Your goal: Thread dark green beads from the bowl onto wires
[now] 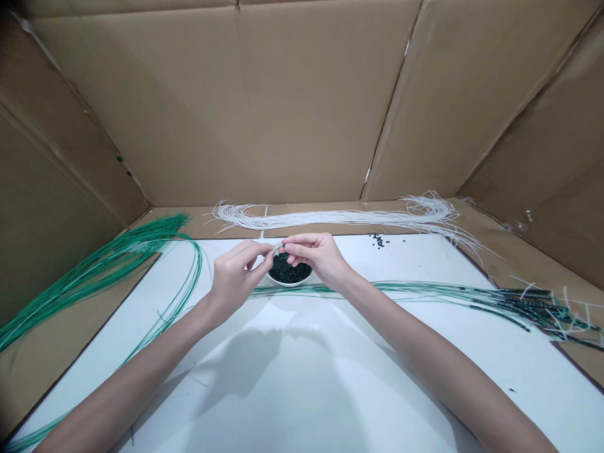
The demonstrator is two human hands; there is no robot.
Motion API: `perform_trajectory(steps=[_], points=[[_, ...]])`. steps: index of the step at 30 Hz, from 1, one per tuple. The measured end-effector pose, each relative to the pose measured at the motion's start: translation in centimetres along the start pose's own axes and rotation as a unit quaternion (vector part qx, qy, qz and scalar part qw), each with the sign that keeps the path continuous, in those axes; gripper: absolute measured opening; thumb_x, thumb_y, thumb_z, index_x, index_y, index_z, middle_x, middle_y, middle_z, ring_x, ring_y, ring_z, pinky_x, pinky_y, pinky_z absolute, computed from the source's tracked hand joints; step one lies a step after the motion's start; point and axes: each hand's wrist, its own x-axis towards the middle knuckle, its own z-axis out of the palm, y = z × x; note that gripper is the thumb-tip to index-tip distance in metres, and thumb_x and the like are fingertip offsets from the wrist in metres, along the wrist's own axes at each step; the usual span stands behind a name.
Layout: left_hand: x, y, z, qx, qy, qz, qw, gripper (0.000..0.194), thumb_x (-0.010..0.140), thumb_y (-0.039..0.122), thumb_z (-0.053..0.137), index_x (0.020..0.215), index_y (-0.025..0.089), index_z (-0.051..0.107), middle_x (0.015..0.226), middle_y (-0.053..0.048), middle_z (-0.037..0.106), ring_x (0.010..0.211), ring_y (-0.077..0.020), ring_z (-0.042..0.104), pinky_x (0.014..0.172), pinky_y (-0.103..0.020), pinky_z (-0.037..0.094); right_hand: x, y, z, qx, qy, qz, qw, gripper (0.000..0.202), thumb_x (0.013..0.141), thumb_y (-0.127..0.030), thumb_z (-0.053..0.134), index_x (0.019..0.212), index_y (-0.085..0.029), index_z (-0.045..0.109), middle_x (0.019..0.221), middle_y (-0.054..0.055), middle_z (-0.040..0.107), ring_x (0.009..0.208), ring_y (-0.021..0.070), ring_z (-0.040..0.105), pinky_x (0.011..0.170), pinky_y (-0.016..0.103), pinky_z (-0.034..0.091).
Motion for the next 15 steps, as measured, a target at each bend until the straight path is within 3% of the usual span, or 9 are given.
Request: perform_trajectory(steps=[15], points=[[-0.08, -0.22, 0.21, 0.009, -0.013, 0.008, 1.000, 0.010, 0.080, 0.015, 0.050, 0.076, 0.016, 0.059, 0.063, 0.002, 0.055, 0.058, -0.0062, 0.047, 0.057, -0.016, 0.038, -0.15, -0.23, 0.03, -0.126, -0.012, -0.047, 0.991, 0.014, 0.065, -0.029, 0.066, 0.071, -0.015, 0.067, 0.065, 0.001, 0.064, 0.054, 0.0075, 0.055, 0.051, 0.020, 0.047]])
